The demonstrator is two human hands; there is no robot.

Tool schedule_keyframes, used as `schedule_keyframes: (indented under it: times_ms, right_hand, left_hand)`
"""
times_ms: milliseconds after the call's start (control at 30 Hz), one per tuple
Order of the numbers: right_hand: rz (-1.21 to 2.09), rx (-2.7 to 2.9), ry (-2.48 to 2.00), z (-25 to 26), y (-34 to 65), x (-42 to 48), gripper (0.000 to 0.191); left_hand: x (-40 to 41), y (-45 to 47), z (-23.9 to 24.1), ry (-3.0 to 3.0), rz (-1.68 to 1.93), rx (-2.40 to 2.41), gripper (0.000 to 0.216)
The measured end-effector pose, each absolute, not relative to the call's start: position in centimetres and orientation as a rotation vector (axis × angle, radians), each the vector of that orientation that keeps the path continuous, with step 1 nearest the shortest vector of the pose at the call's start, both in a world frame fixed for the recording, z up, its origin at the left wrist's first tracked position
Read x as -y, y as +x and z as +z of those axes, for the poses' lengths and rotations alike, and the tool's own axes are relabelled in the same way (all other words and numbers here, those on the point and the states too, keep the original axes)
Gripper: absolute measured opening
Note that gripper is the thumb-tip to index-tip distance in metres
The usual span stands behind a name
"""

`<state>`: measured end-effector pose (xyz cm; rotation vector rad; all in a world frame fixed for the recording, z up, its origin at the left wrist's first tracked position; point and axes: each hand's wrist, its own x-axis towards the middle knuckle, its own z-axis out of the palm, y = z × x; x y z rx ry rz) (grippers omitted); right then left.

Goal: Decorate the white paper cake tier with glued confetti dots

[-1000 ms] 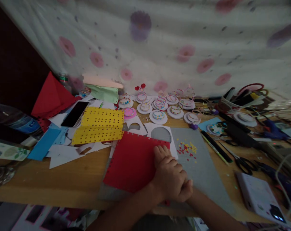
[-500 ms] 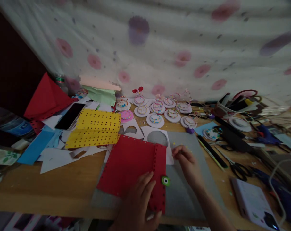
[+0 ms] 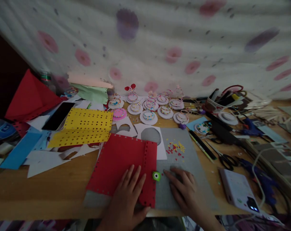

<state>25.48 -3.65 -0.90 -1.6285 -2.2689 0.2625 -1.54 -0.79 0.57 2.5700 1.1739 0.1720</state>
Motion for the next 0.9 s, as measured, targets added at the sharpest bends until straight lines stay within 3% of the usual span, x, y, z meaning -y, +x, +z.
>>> schedule_keyframes:
  times_ms: [400, 467, 567, 633, 767, 900]
  right_hand:
    - [0.036, 2.027, -1.869, -2.0, 27.8, 2.0, 0.045]
    - [0.051, 1.953, -1.81, -1.6, 28.2, 1.6, 0.035]
    - [0.246, 1.828, -1.684, -0.5, 27.0, 1.4, 0.014]
    - [0.475, 1.869, -1.594, 0.4, 25.4, 1.3, 0.011]
    - [0.791, 2.181, -1.375, 1.5, 22.0, 0.8, 0.043]
    - [0.868, 2.181, -1.36, 1.6, 20.9, 0.1, 0.035]
  left_hand:
    - [1.2, -2.3, 0.5, 2.623, 0.191, -1.207, 0.089]
    - [1.2, -2.2, 0.4, 2.643, 0.197, -1.213, 0.086]
    - [1.3, -2.1, 0.4, 2.666, 0.225, -1.199, 0.08]
    - [1.3, -2.2, 0.6, 2.677, 0.261, -1.158, 0.072]
    - [1.5, -2.3, 0.8, 2.695, 0.304, -1.098, 0.06]
    - [1.7, -2.1, 0.4, 2.732, 0.28, -1.148, 0.078]
